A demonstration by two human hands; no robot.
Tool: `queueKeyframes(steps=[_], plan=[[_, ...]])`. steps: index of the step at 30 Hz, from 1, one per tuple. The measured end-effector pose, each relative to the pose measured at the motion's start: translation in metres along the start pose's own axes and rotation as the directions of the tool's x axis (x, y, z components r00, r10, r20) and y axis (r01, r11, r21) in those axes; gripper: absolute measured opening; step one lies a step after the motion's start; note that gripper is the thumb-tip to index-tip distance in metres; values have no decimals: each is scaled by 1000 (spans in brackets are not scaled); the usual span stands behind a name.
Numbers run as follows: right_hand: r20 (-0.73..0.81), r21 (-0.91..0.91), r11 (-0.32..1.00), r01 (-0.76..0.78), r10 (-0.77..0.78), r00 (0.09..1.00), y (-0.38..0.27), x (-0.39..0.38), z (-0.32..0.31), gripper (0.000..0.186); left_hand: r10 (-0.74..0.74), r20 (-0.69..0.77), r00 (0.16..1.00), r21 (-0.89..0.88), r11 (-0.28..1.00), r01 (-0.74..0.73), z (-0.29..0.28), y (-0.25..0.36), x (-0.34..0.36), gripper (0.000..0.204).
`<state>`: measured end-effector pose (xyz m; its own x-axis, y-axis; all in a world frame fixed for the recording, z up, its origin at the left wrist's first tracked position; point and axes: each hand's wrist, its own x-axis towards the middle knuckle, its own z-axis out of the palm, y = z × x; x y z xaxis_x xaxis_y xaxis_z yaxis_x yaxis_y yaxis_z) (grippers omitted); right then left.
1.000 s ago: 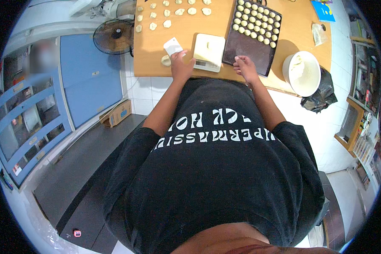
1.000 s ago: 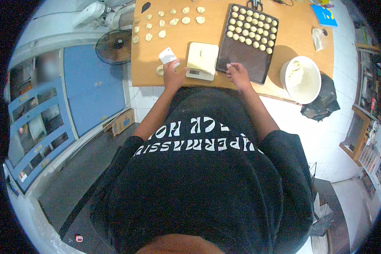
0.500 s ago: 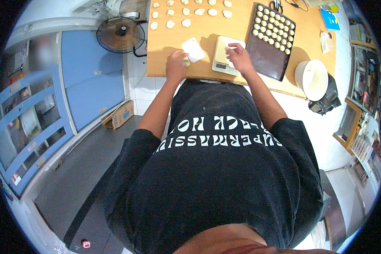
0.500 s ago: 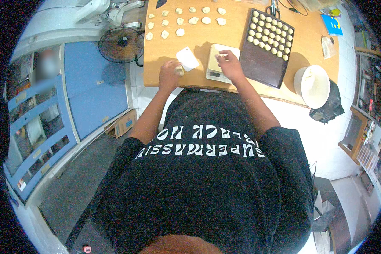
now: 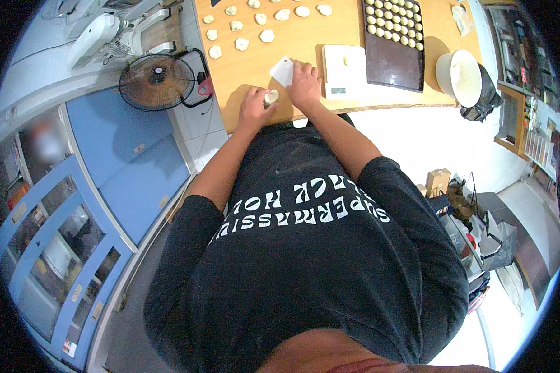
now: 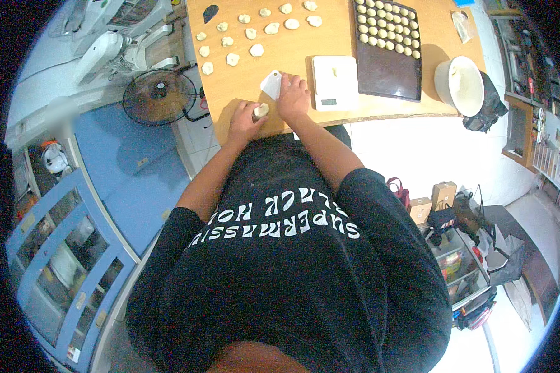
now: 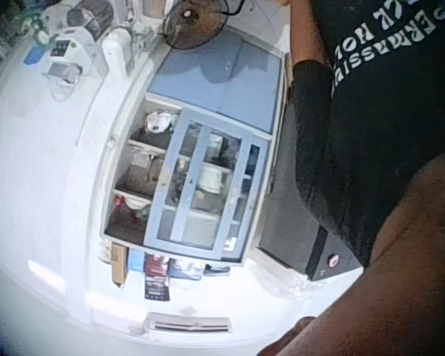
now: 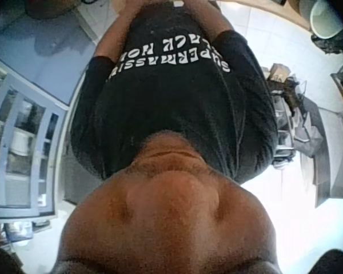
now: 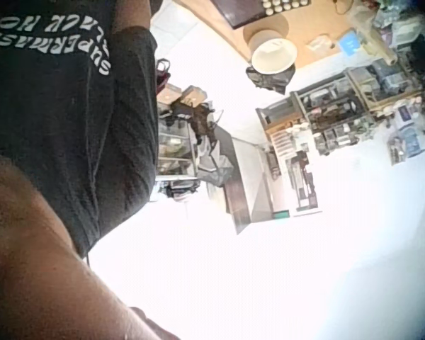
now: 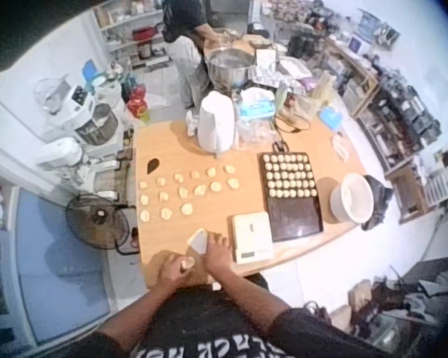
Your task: The person weighs small pieces of dough on a scale and then shapes them by hand, placing the finished pieces onto a tray.
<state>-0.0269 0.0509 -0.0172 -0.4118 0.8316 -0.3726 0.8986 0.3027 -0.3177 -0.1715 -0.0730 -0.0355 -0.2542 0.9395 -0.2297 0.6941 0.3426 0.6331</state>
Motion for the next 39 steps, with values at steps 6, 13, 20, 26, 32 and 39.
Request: queueKeyframes(steps=[6, 13, 20, 26, 32, 39], plan=[[99, -11, 991, -133, 134, 986, 8, 18, 8, 55, -33, -95, 995, -129, 991, 20, -2, -5, 7, 40], [-114, 92, 992, -88, 99, 989, 4, -16, 10, 59, 119, -53, 992, -35, 992, -121, -16, -19, 9, 36], [-20, 18, 974, -227, 228, 974, -1, -13, 13, 65, 59, -73, 996, -89, 994, -65, -17, -10, 7, 32], [192, -55, 987, -149, 157, 969, 2, -29, 13, 40, 110, -123, 986, -91, 988, -122, -10, -15, 4, 29], [126, 210, 976, -63, 37, 991, -3, -63, 18, 25, 133, -160, 978, -129, 980, -154, -4, -21, 12, 20], [26, 316, 948, 37, -48, 999, -31, -58, 23, 28, 99, -121, 988, -74, 991, -109, -10, -18, 12, 21]])
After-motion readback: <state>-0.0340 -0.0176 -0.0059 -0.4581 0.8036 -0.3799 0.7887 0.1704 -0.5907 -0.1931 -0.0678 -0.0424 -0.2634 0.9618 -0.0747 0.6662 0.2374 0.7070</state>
